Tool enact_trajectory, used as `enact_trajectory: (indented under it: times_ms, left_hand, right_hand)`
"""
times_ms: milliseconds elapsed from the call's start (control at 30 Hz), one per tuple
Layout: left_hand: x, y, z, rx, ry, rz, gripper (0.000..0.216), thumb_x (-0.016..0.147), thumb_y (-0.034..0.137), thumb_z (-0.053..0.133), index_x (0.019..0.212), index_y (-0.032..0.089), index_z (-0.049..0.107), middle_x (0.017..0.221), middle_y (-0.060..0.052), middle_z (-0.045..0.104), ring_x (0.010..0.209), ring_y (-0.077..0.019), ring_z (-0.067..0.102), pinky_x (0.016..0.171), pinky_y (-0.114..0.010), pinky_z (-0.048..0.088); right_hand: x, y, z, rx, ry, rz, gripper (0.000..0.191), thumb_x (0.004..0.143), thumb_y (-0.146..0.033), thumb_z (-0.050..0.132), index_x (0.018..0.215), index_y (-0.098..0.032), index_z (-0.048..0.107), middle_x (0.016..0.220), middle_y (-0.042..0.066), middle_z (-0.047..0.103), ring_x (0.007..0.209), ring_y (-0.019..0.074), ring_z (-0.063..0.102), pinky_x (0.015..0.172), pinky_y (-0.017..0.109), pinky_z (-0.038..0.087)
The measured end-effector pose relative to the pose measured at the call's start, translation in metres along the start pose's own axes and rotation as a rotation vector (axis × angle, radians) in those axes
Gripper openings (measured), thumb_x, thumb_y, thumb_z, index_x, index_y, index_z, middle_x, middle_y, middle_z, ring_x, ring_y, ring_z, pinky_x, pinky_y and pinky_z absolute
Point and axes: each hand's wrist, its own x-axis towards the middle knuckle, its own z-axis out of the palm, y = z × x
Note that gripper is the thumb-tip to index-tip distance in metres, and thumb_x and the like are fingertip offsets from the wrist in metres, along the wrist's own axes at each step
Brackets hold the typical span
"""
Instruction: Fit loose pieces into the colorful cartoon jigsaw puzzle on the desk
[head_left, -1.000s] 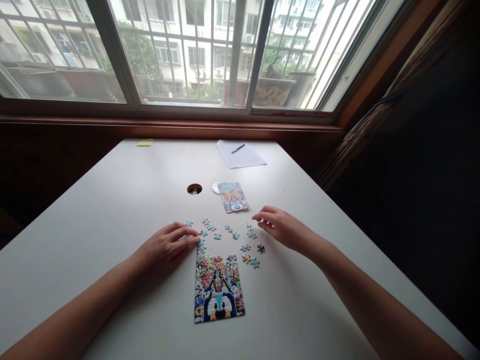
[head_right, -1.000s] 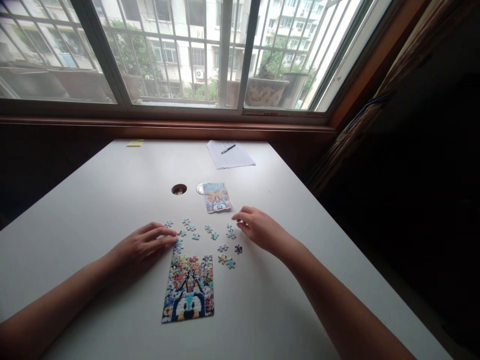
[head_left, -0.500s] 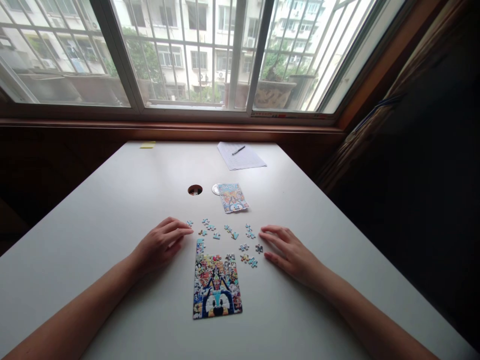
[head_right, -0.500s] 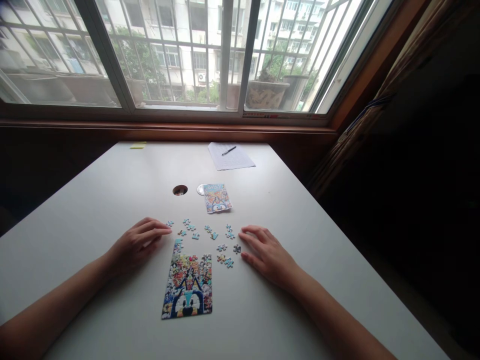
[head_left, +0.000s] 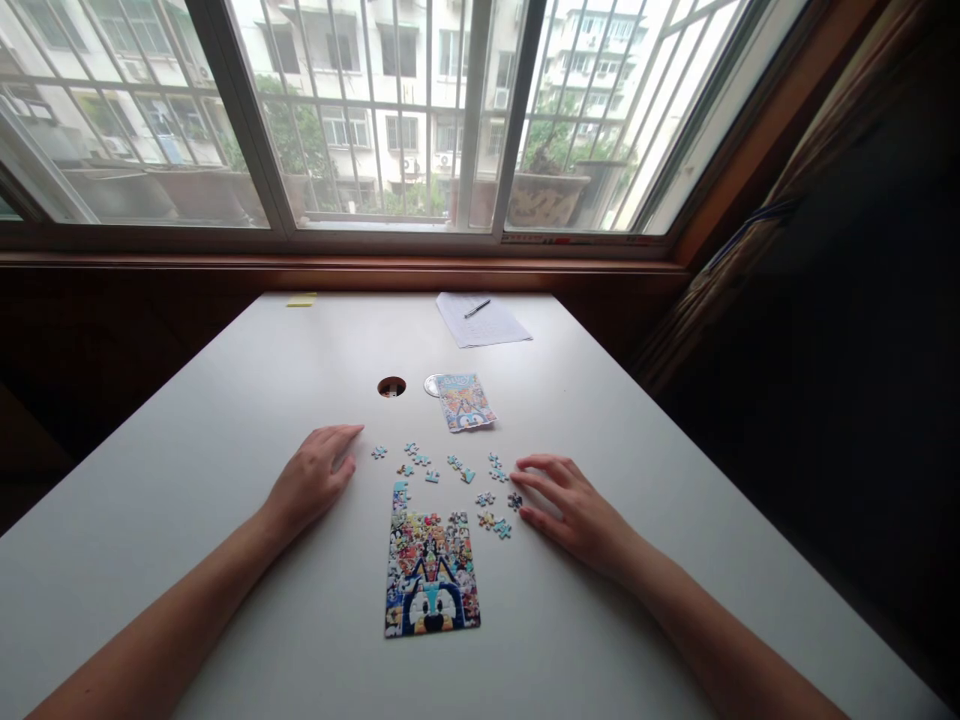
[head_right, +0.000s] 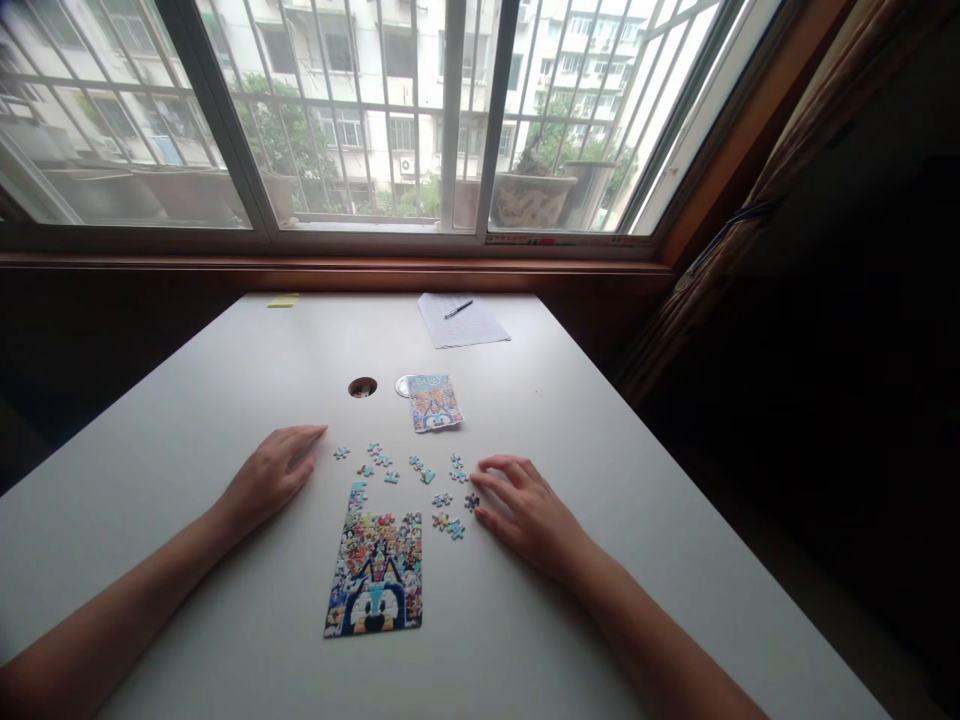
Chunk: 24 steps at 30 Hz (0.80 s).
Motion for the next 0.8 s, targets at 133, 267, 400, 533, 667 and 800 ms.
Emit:
enact_trajectory:
  times_ms: [133,267,400,533,667,800]
  left_hand:
    - [-0.001,0.000,0.000,-0.001,-0.009,0.020,0.040,0.094,0.021,0.049,0.133,0.021,0.055,0.129,-0.009,0.064,0.120,-0.0272,0.058,0.107,-0.050,0.047]
    - [-0.004,0.003,-0.001,-0.006,-0.029,0.044,0.039,0.094,0.020,0.049,0.132,0.021,0.055,0.128,-0.009,0.064,0.120,-0.0268,0.057,0.107,-0.048,0.047]
    - [-0.007,0.007,-0.002,-0.004,-0.031,0.061,0.039,0.093,0.020,0.049,0.132,0.021,0.055,0.127,-0.009,0.063,0.119,-0.0265,0.058,0.106,-0.047,0.049]
    - [-0.008,0.011,-0.001,0.015,-0.036,0.085,0.036,0.094,0.019,0.048,0.128,0.021,0.058,0.124,-0.009,0.064,0.116,-0.0255,0.059,0.105,-0.045,0.049]
    - [-0.008,0.016,-0.001,0.047,-0.032,0.101,0.035,0.094,0.018,0.047,0.127,0.021,0.059,0.121,-0.009,0.065,0.114,-0.0258,0.059,0.104,-0.046,0.049]
    - [-0.007,0.021,-0.002,0.055,-0.019,0.105,0.034,0.093,0.017,0.048,0.124,0.020,0.060,0.119,-0.009,0.066,0.112,-0.0259,0.059,0.103,-0.047,0.050]
  right_hand:
    - [-0.001,-0.001,-0.001,0.014,0.012,-0.002,0.037,0.098,-0.036,0.057,0.135,-0.031,0.059,0.136,0.010,0.057,0.127,0.0294,0.049,0.107,0.051,0.047]
    - [-0.001,-0.001,-0.001,0.022,0.017,-0.006,0.036,0.099,-0.033,0.054,0.135,-0.031,0.059,0.136,0.010,0.057,0.127,0.0290,0.050,0.106,0.051,0.047]
    - [-0.004,-0.001,-0.001,0.032,0.030,-0.009,0.034,0.099,-0.032,0.054,0.132,-0.031,0.061,0.133,0.010,0.059,0.124,0.0295,0.052,0.104,0.051,0.048]
    - [-0.007,-0.002,-0.001,0.035,0.044,-0.009,0.032,0.099,-0.032,0.054,0.129,-0.030,0.063,0.131,0.011,0.060,0.120,0.0290,0.053,0.103,0.051,0.049]
    - [-0.010,-0.004,-0.003,0.027,0.065,-0.030,0.031,0.098,-0.031,0.056,0.128,-0.029,0.063,0.129,0.011,0.061,0.118,0.0290,0.054,0.102,0.051,0.049]
    - [-0.011,-0.005,-0.004,0.023,0.071,-0.039,0.031,0.097,-0.030,0.056,0.127,-0.028,0.064,0.127,0.011,0.061,0.117,0.0285,0.054,0.102,0.050,0.049]
